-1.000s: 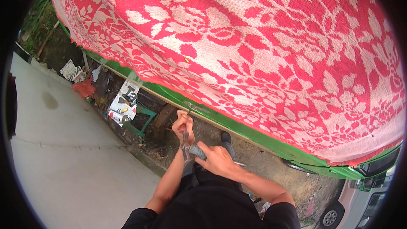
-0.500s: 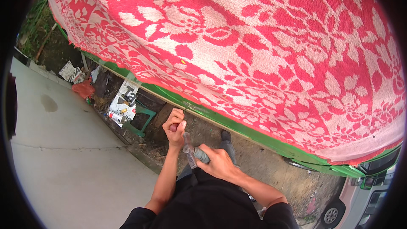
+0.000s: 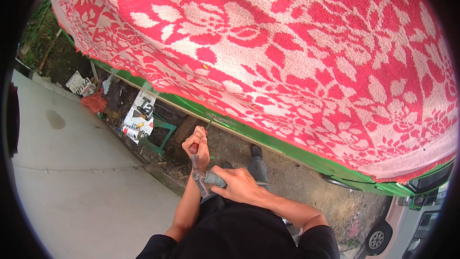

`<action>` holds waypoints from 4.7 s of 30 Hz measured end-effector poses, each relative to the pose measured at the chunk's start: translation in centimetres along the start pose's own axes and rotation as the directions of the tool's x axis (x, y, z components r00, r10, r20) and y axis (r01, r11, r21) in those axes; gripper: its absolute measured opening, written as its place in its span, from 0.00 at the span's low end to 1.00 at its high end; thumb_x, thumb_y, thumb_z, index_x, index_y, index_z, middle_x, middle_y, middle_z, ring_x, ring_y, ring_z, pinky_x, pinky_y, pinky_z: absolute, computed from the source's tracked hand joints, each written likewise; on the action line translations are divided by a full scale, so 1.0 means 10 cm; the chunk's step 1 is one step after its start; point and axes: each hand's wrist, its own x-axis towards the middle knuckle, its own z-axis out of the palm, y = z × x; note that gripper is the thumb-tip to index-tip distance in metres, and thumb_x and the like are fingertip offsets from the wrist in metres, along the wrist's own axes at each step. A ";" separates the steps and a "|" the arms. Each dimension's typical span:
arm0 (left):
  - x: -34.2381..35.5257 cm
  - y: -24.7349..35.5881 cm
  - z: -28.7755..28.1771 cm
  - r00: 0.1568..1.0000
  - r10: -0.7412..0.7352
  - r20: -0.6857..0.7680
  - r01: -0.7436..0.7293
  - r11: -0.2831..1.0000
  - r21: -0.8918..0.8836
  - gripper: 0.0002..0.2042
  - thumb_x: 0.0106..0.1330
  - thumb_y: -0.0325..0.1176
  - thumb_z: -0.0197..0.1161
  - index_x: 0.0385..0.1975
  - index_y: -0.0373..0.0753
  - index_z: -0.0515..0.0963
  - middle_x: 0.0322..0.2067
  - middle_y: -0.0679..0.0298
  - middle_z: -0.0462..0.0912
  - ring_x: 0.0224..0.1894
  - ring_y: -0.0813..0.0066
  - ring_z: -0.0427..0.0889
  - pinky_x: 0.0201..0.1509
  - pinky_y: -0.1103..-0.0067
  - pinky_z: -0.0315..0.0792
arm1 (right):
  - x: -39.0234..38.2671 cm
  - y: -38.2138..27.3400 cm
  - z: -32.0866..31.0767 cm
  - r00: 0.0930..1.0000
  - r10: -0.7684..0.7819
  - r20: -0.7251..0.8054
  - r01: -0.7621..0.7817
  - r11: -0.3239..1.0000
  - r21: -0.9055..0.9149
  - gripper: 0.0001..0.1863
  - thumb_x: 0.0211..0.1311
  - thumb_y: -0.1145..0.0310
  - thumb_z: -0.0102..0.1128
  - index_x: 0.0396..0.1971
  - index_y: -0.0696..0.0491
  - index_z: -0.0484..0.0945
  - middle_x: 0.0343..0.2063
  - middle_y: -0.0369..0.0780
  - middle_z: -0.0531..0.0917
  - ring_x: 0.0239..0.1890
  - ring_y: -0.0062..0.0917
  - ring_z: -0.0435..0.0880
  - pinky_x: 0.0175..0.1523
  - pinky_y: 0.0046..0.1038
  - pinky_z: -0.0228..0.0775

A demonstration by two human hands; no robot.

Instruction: The person uses a screwdriver and pliers to work on a small area of a green vehicle panel. They then use a blowtorch to heat the same area repeatedly before returning to use the screwdriver and pliers again.

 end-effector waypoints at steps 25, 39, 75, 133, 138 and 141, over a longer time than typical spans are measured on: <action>-0.06 -0.11 0.00 0.998 -0.022 -0.050 0.023 0.999 0.022 0.15 0.57 0.17 0.58 0.16 0.36 0.58 0.16 0.66 0.63 0.26 0.72 0.63 0.32 0.76 0.58 | 0.19 -0.12 0.08 0.992 0.111 0.064 -0.096 0.973 -0.209 0.21 0.60 0.58 0.67 0.47 0.52 0.72 0.27 0.49 0.85 0.29 0.51 0.84 0.34 0.48 0.77; 0.06 0.10 0.07 0.994 0.008 0.109 -0.025 0.987 0.156 0.13 0.50 0.14 0.57 0.14 0.35 0.60 0.15 0.64 0.65 0.24 0.71 0.65 0.31 0.75 0.61 | 0.08 -0.18 0.08 1.000 0.025 0.010 -0.024 0.996 -0.090 0.21 0.56 0.61 0.70 0.46 0.51 0.75 0.27 0.47 0.85 0.28 0.48 0.85 0.32 0.45 0.78; 0.05 -0.04 0.11 0.983 0.105 0.153 -0.135 0.970 0.203 0.15 0.54 0.16 0.56 0.15 0.36 0.57 0.15 0.66 0.60 0.24 0.72 0.62 0.29 0.75 0.56 | -0.08 0.21 0.11 0.997 -0.057 -0.061 0.048 0.990 -0.132 0.22 0.56 0.59 0.72 0.45 0.53 0.74 0.28 0.48 0.84 0.28 0.49 0.84 0.32 0.45 0.76; 0.14 -0.19 0.06 0.998 0.051 -0.024 -0.052 0.998 -0.027 0.02 0.65 0.25 0.58 0.34 0.37 0.72 0.35 0.59 0.71 0.43 0.66 0.69 0.70 0.59 0.59 | 0.22 -0.18 -0.04 0.999 0.008 -0.033 -0.008 1.000 -0.013 0.17 0.55 0.65 0.71 0.40 0.54 0.74 0.28 0.48 0.85 0.30 0.49 0.84 0.32 0.44 0.76; 0.16 -0.10 0.05 0.992 0.039 0.120 -0.053 0.992 0.119 0.05 0.67 0.29 0.60 0.34 0.38 0.72 0.35 0.60 0.73 0.45 0.64 0.72 0.74 0.53 0.54 | 0.23 -0.14 -0.04 0.999 0.000 -0.054 0.000 1.000 -0.006 0.17 0.55 0.66 0.71 0.40 0.54 0.74 0.27 0.47 0.84 0.29 0.49 0.84 0.32 0.44 0.75; 0.19 -0.03 0.03 0.986 0.012 0.167 -0.041 0.984 0.174 0.07 0.69 0.33 0.63 0.35 0.39 0.73 0.35 0.60 0.75 0.46 0.63 0.77 0.75 0.52 0.54 | 0.23 -0.14 -0.04 0.999 -0.003 -0.054 0.003 1.000 -0.012 0.17 0.55 0.65 0.71 0.40 0.54 0.73 0.27 0.47 0.84 0.29 0.49 0.84 0.32 0.44 0.75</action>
